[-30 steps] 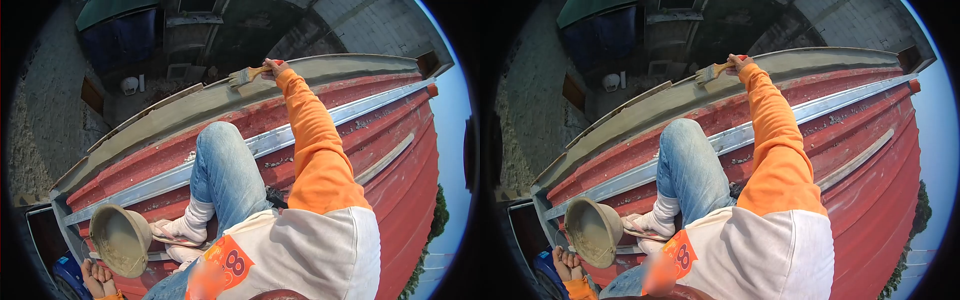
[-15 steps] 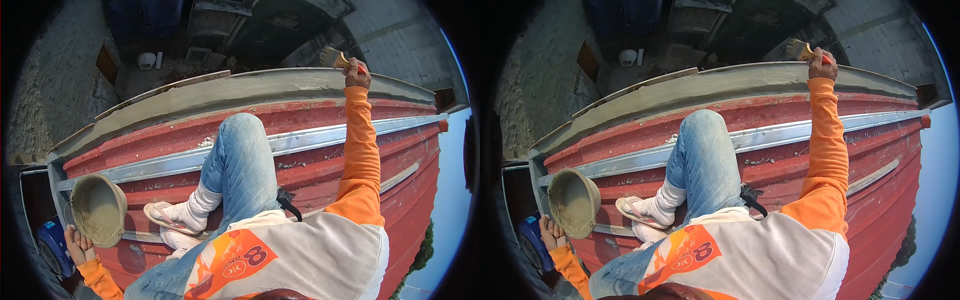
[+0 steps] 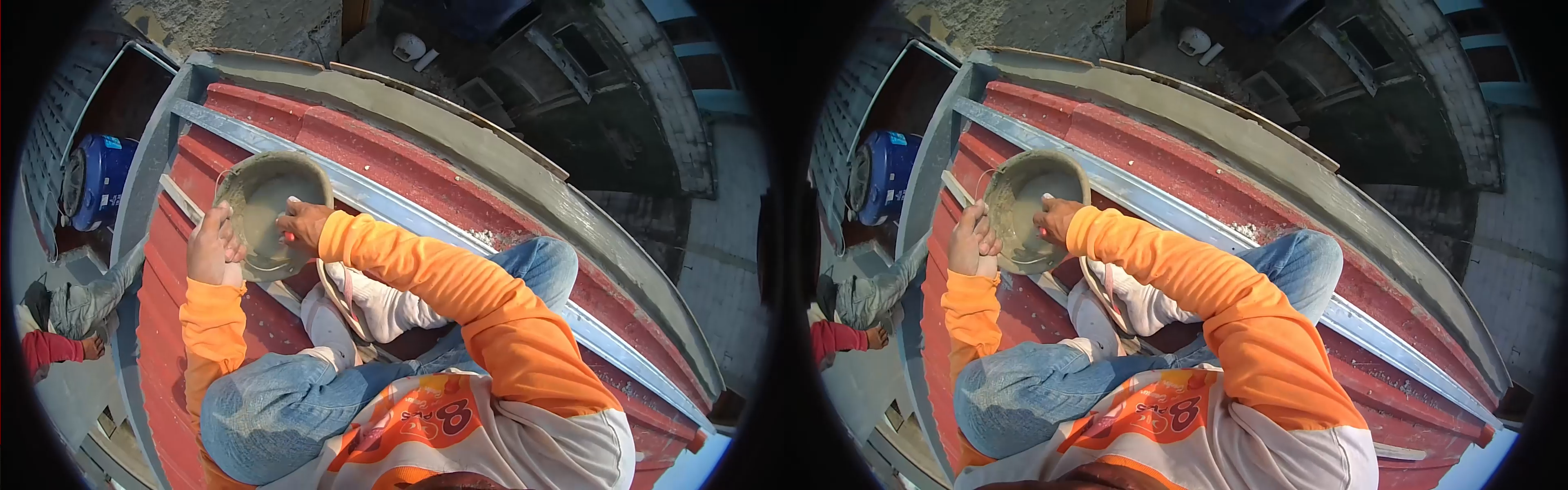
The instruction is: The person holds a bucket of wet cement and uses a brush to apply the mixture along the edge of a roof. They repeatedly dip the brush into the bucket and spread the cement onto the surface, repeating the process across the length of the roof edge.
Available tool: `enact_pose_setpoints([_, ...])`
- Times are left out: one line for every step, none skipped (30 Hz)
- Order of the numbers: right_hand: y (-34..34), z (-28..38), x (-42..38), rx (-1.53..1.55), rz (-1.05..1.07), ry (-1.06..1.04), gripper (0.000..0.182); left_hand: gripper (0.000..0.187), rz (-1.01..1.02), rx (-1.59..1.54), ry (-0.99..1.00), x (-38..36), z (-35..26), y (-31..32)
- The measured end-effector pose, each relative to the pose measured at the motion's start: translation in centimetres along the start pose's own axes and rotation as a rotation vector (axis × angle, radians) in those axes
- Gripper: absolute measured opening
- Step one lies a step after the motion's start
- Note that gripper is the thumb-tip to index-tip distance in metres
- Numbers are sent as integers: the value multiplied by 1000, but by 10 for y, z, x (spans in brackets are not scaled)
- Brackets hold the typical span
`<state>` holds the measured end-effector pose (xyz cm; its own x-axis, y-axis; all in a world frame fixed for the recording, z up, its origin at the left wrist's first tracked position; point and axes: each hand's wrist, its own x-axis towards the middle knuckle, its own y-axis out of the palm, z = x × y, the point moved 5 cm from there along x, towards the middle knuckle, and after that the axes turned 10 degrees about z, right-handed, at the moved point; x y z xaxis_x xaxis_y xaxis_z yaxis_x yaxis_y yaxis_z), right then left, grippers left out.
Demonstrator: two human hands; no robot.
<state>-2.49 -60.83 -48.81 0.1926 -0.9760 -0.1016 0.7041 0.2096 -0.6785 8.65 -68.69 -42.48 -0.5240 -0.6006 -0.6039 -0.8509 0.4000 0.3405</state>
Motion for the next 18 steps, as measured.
enact_pose_setpoints([0, -2, -11, 134, -95, -39, 19, 16, -14, -25, 5, -1, 0, 0])
enact_pose_setpoints([-11, 2, -21, 269, -185, -75, 19, 16, -30, -53, 10, -3, 0, 0])
enact_pose_setpoints([-17, 1, -25, 254, -251, -141, 19, 15, -48, -64, 22, -4, -1, 0])
enact_pose_setpoints([-24, -4, -29, 254, -238, -148, 19, 15, -58, -74, 26, -5, 0, -2])
enact_pose_setpoints([-33, -15, -34, 295, -240, -57, 19, 16, -63, -71, 21, -6, 1, -2])
enact_pose_setpoints([-42, -25, -40, 335, -248, 38, 19, 16, -63, -64, 13, -6, 1, -3])
enact_pose_setpoints([-47, -43, -48, 760, -336, 103, 22, 16, -61, -67, 19, -6, 0, -2])
enact_pose_setpoints([-45, -62, -56, 1186, -410, 172, 26, 16, -82, -75, 20, -8, 1, -4])
enact_pose_setpoints([-58, -80, -64, 1232, -546, 145, 26, 17, -108, -88, 20, -11, 2, -7])
enact_pose_setpoints([-72, -102, -72, 1274, -677, 120, 27, 17, -121, -104, 21, -11, 4, -11])
enact_pose_setpoints([-83, -122, -78, 1181, -741, 165, 26, 16, -128, -93, 30, -12, 5, -15])
enact_pose_setpoints([-94, -144, -82, 1085, -806, 206, 25, 16, -134, -81, 40, -12, 5, -19])
enact_pose_setpoints([-100, -170, -84, 909, -802, 241, 24, 16, -147, -93, 42, -12, 6, -21])
enact_pose_setpoints([-102, -196, -86, 733, -797, 271, 24, 14, -153, -102, 43, -13, 7, -21])
enact_pose_setpoints([-100, -220, -84, 734, -782, 270, 24, 14, -158, -110, 45, -12, 7, -21])
enact_pose_setpoints([-101, -241, -84, 495, -769, 341, 22, 14, -170, -122, 45, -11, 7, -23])
enact_pose_setpoints([-100, -253, -82, 257, -746, 405, 20, 13, -180, -119, 41, -10, 7, -24])
enact_pose_setpoints([-98, -260, -76, 254, -731, 396, 20, 12, -187, -119, 43, -10, 8, -25])
